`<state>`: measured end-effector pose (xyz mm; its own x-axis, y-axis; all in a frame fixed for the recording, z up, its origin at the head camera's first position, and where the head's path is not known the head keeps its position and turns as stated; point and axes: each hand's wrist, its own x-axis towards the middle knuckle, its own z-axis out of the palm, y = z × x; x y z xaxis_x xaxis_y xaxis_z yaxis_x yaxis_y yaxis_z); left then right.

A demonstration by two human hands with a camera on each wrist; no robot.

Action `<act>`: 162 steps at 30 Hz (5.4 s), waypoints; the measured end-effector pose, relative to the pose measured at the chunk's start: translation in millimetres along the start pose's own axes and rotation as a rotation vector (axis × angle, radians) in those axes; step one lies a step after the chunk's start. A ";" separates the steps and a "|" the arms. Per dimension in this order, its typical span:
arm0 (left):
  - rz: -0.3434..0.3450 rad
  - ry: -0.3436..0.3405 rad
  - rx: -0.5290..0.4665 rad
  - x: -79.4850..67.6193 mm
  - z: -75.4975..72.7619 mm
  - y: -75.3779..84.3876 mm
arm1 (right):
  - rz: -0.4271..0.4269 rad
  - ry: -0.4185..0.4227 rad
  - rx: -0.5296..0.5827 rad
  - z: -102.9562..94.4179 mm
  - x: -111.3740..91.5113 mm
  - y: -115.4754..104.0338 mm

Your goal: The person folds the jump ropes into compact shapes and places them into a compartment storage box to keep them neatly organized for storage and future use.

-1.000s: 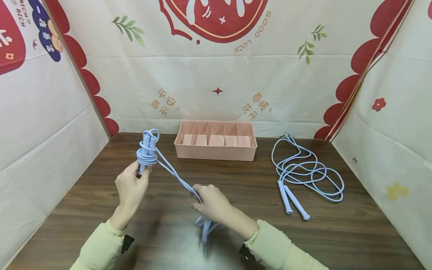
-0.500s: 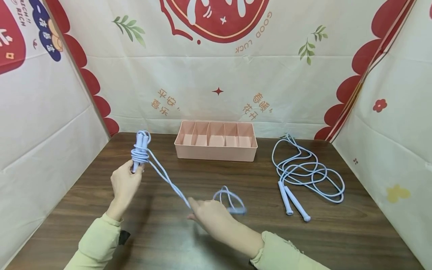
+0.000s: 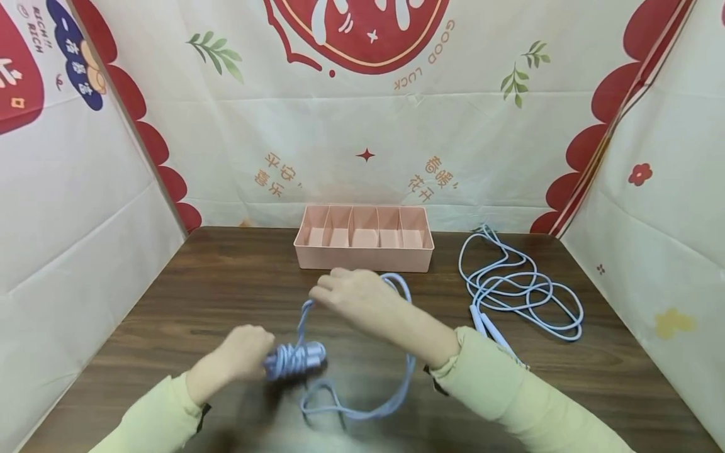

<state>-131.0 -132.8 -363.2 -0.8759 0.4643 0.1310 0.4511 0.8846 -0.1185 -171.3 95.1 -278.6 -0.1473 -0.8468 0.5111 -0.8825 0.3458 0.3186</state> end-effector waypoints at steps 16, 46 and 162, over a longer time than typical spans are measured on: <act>0.409 -0.029 -0.146 -7.6 -48.1 31.3 | 0.200 0.003 0.419 59.9 -16.0 67.8; -0.358 0.694 -0.623 17.8 -17.7 -7.9 | 0.320 -0.101 0.424 98.0 -35.3 1.1; -0.456 0.876 -0.452 1.7 -11.6 -40.9 | 0.350 0.005 0.176 53.3 -76.5 -30.8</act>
<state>-148.9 -167.7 -346.7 -0.6314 -0.2004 0.7492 0.2921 0.8334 0.4691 -156.6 127.7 -370.1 -0.4509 -0.6880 0.5686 -0.8427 0.5381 -0.0173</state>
